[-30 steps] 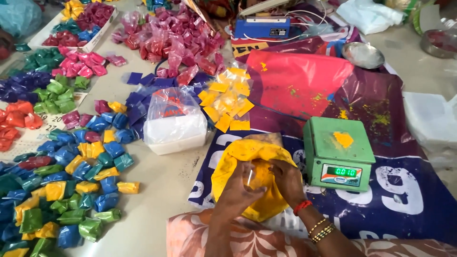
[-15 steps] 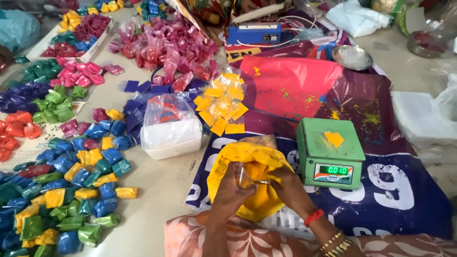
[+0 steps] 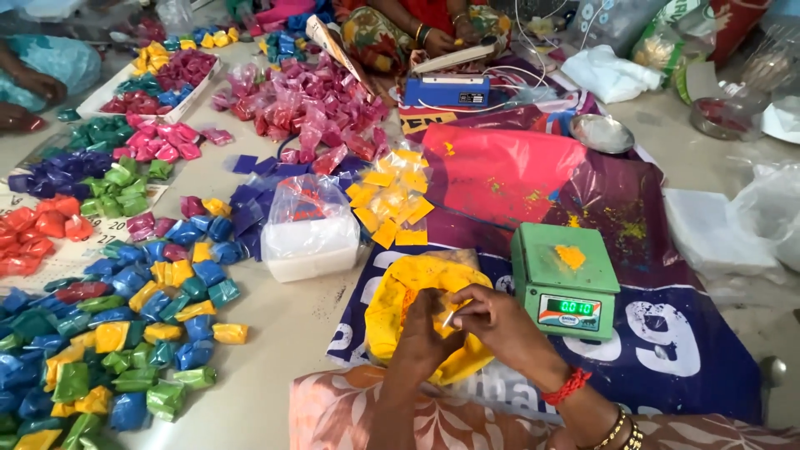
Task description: The person weighs and fills small packets with yellow powder using a digital scale and a spoon.
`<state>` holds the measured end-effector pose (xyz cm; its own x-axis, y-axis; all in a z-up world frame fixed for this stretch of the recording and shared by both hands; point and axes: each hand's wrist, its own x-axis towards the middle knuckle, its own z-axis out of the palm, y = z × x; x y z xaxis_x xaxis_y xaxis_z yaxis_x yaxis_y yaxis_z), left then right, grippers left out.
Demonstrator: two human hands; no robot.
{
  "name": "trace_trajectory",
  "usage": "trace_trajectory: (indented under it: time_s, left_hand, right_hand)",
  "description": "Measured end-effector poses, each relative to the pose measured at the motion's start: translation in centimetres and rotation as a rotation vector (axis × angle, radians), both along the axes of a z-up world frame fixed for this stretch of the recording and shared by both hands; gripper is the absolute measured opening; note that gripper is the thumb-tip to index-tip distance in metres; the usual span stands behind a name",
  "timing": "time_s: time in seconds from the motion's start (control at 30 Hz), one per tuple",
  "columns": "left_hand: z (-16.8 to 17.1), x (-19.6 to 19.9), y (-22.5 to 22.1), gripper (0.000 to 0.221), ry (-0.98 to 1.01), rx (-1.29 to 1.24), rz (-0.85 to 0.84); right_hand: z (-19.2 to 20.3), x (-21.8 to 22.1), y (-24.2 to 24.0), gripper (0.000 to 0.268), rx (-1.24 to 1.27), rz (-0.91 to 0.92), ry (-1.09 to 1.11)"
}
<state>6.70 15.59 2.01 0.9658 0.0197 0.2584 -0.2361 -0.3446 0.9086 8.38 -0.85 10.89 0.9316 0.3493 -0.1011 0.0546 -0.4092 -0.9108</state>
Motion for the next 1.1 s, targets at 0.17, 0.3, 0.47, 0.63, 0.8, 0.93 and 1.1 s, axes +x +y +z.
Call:
trace_trajectory:
  time_s: [0.17, 0.3, 0.47, 0.63, 0.8, 0.93, 1.1]
  left_hand:
    - [3.4, -1.2, -0.4, 0.087, 0.144, -0.052, -0.077]
    - [1.7, -0.7, -1.0, 0.103, -0.108, 0.095, -0.075]
    - [4.3, -1.4, -0.4, 0.088, -0.006, -0.172, -0.061]
    - [6.2, -1.8, -1.4, 0.047, 0.058, -0.336, 0.094]
    - [3.3, -0.7, -2.5, 0.031, -0.061, -0.229, 0.141]
    - [2.7, -0.6, -2.4, 0.032, -0.272, -0.211, 0.12]
    - [5.5, -1.2, -1.9, 0.031, 0.146, -0.258, 0.042]
  right_hand:
    - [2.3, -0.4, 0.1, 0.025, -0.032, -0.038, -0.033]
    - [1.8, 0.1, -0.5, 0.02, -0.035, -0.073, -0.117]
    - [2.7, -0.3, -0.6, 0.021, -0.171, -0.152, -0.207]
    - [-0.4, -0.3, -0.3, 0.021, -0.255, -0.169, -0.327]
    - [0.1, -1.6, 1.1, 0.018, -0.229, -0.165, -0.409]
    - [0.6, -2.7, 0.6, 0.021, -0.217, -0.027, -0.687]
    - [1.1, -2.8, 0.7, 0.018, -0.225, -0.121, -0.431]
